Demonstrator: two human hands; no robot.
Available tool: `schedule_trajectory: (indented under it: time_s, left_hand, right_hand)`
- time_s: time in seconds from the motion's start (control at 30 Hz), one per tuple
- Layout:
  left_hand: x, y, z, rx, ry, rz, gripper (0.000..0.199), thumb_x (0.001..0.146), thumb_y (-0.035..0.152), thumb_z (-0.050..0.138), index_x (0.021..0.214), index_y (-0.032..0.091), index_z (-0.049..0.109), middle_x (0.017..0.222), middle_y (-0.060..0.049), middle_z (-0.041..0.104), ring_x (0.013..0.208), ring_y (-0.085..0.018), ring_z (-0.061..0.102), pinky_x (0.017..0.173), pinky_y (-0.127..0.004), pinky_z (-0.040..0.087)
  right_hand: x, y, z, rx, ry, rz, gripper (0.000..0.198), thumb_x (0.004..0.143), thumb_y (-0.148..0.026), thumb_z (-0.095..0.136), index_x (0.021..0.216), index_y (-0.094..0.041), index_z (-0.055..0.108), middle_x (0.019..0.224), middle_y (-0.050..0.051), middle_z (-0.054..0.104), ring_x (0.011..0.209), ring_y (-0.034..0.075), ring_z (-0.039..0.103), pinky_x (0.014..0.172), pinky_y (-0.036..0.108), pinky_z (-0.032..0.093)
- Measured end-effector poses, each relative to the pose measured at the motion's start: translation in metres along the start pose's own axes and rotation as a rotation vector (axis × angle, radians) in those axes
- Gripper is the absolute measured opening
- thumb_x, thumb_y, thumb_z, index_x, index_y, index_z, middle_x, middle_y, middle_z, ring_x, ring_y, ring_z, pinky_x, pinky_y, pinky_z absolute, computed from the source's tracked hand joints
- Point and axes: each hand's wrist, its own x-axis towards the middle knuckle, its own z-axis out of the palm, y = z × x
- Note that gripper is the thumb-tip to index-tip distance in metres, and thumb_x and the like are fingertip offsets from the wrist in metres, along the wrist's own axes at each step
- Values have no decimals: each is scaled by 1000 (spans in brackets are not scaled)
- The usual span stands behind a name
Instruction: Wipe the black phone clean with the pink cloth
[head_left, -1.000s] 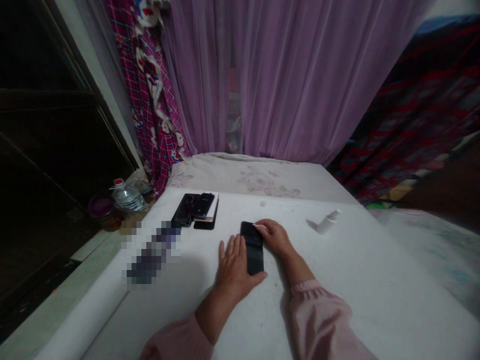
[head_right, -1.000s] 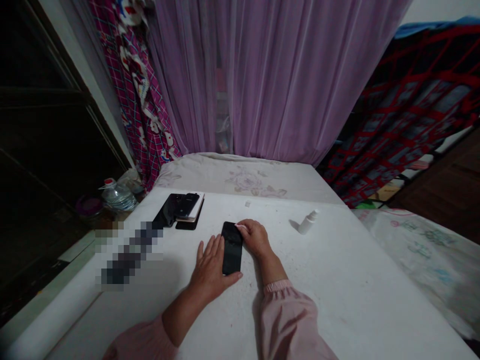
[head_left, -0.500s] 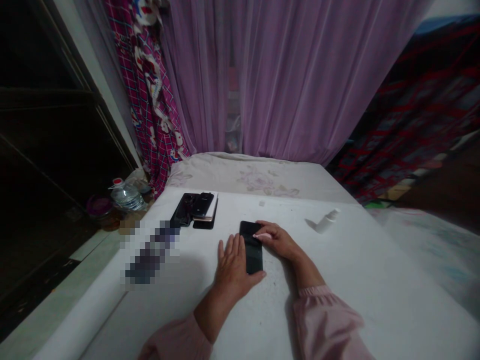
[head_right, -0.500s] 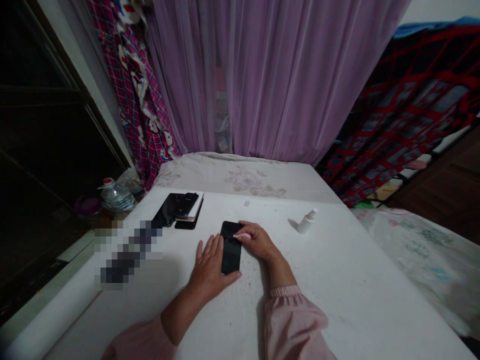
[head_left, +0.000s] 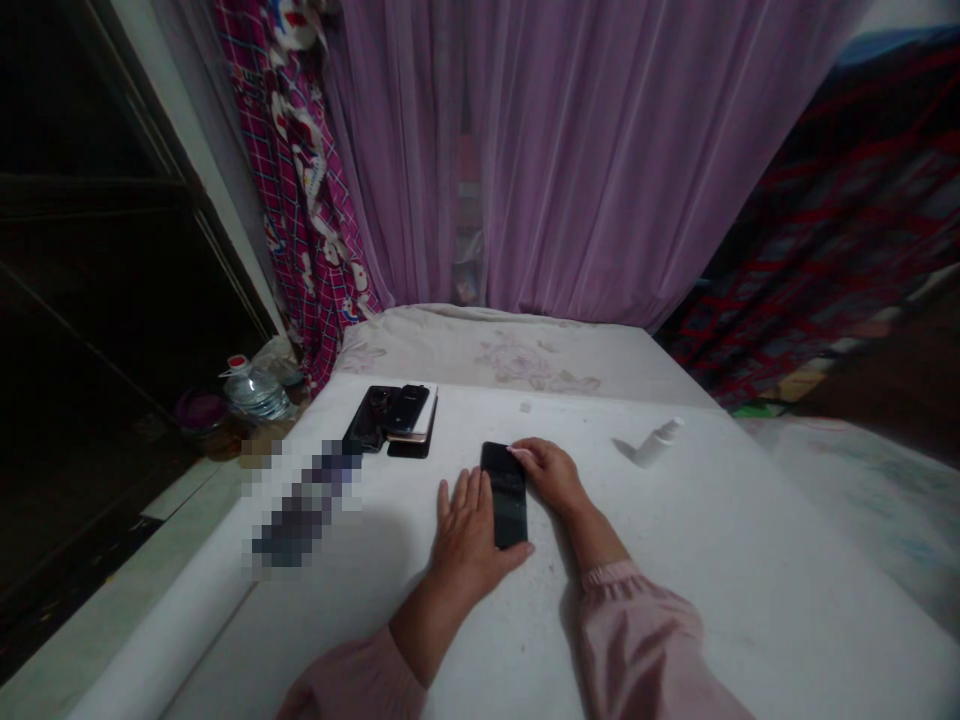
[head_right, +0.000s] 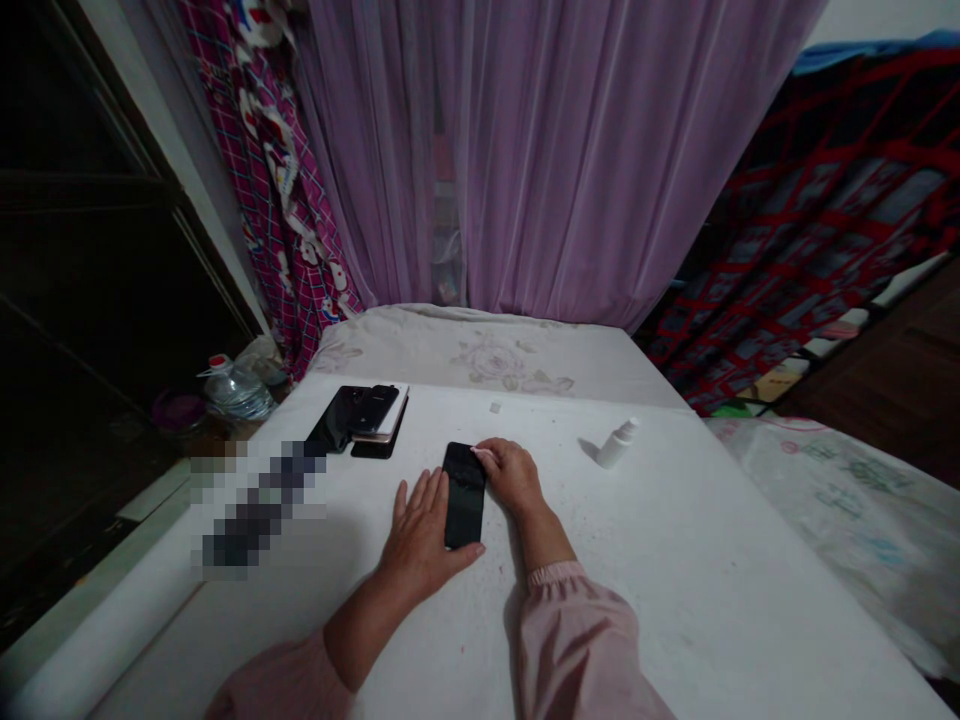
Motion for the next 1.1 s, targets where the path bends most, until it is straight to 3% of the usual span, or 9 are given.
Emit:
schedule_trajectory:
  time_s: [0.3,0.47,0.73,0.97,1.1]
  left_hand:
    - [0,-4,-1,17,2,18,100,78,69,54,149,4,25,156,-19,26,145,-34,17,118,-57,7]
    - [0,-5,-2,19,-13,19,101,78,69,54,149,4,24,156,-20,26,146,-34,17,118,-56,7]
    - [0,-2,-2,-3,11,15,98,78,66,55,149,5,26,155,-19,27,145,-34,19,118,-56,7]
    - [0,0,1,-4,25,11,99,77,67,56,148,5,26,155,-19,28,145,-33,19,118,-57,7]
    - [0,-1,0,-3,22,11,99,77,67,55,148,4,26,155,-19,28,145,-33,19,118,-56,7]
  right_hand:
    - [-7,8,-14,295,-180,-61,20,79,-41,63,83,-24,74,120,10,67,113,26,60,101,44,42]
    - [-9,3,-24,332,-294,-96,21,79,-41,65,83,-23,75,117,11,68,121,27,56,102,45,40]
    - [-8,4,-10,201,-105,-74,19,82,-38,59,85,-25,73,112,7,71,106,24,63,95,41,46]
    - [-4,-1,-1,-5,18,-36,23,87,-37,53,92,-24,71,95,6,73,92,23,65,86,38,49]
    - [-4,-1,-1,-16,4,-36,24,87,-37,52,92,-24,71,94,6,73,91,23,65,87,39,49]
